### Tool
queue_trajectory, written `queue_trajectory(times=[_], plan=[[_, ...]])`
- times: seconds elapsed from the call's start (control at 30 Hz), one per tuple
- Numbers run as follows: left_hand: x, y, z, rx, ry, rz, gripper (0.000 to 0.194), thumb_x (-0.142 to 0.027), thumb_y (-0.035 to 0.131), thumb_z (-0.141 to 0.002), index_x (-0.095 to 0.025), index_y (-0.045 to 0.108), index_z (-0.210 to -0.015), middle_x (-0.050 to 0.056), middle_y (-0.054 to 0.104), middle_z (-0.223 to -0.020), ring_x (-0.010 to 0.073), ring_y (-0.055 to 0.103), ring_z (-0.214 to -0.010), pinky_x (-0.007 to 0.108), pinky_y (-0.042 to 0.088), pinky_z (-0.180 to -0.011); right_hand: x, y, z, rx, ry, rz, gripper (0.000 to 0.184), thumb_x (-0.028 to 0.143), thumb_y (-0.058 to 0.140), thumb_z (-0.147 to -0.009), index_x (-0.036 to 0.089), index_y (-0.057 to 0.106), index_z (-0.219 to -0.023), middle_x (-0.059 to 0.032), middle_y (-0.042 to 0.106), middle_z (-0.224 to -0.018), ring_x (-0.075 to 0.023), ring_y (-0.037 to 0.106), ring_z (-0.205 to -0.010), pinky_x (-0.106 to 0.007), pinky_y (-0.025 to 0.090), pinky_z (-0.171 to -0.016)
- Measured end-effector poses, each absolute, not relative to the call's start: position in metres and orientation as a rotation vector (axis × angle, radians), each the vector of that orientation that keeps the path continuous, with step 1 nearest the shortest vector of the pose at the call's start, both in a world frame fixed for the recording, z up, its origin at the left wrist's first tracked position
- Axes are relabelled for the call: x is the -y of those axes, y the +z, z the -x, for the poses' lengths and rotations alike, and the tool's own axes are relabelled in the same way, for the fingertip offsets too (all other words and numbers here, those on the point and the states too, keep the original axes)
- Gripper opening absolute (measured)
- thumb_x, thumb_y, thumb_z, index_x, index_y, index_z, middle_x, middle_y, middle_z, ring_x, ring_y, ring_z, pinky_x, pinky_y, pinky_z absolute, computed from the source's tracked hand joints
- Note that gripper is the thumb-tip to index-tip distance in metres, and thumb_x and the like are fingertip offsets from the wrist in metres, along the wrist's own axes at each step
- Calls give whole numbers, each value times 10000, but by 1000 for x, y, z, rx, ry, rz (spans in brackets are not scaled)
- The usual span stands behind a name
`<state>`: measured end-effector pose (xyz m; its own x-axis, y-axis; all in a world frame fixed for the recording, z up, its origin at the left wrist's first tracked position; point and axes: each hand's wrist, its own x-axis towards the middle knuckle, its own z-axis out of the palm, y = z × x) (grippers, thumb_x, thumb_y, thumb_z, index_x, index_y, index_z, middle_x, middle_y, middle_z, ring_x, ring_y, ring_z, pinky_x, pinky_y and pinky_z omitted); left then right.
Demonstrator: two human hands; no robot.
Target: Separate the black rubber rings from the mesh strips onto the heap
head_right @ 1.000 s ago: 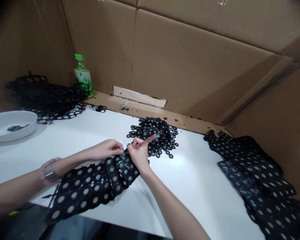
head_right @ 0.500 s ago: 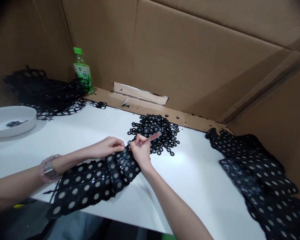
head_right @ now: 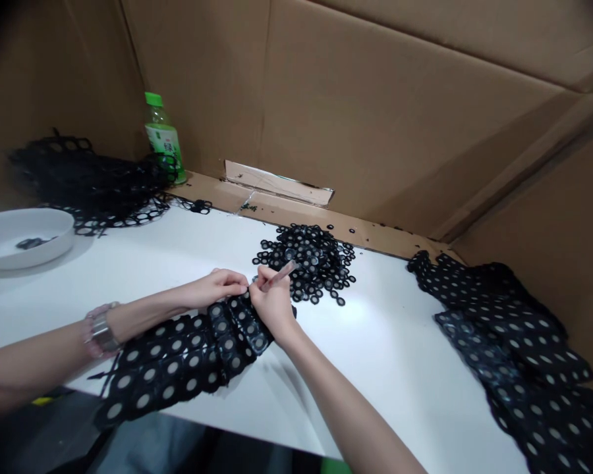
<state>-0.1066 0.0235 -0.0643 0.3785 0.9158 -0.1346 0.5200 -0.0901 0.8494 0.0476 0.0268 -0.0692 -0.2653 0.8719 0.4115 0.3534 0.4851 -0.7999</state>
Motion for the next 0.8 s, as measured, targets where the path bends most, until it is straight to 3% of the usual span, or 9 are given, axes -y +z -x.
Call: queue_trajectory(times=[0.13,0.33,0.47,0.67,0.8], plan=[[-25,-62,109,-1234,547,-1749,261,-394,436,-725,-167,549,-664,-19,481,-621,141,421,-650,242,335,-676,-30,-69,-48,1820,764,1007,241,98,454,-621,210,281,-498,67,310,-461,-89,310,-446,-229,240,-443],[-19,-56,108,-1231,540,-1910,259,-347,356,-817,-177,488,-673,-24,488,-652,148,444,-690,248,327,-686,-24,-58,-58,1297,1040,1033,233,139,488,-628,220,285,-544,95,351,-421,-80,366,-379,-202,252,-390],[-14,-52,105,-1201,557,-1954,281,-367,338,-839,-174,452,-669,-8,493,-711,154,449,-723,254,333,-689,-10,-63,-59,1393,1104,1070,230,157,508,-625,215,305,-532,96,349,-419,-78,384,-371,-196,271,-381],[-10,-48,108,-1111,454,-1965,268,-362,592,-698,-180,426,-805,-63,397,-633,112,364,-580,216,284,-545,-7,-68,-57,1490,1049,1089,219,132,488,-596,208,307,-499,84,328,-445,-77,351,-412,-200,262,-405],[-11,-50,110,-1052,453,-1869,272,-314,602,-692,-180,415,-838,-78,351,-616,98,322,-563,207,265,-537,-7,-67,-57,1558,1033,1059,219,121,484,-588,209,306,-495,81,318,-451,-84,327,-435,-211,262,-427]])
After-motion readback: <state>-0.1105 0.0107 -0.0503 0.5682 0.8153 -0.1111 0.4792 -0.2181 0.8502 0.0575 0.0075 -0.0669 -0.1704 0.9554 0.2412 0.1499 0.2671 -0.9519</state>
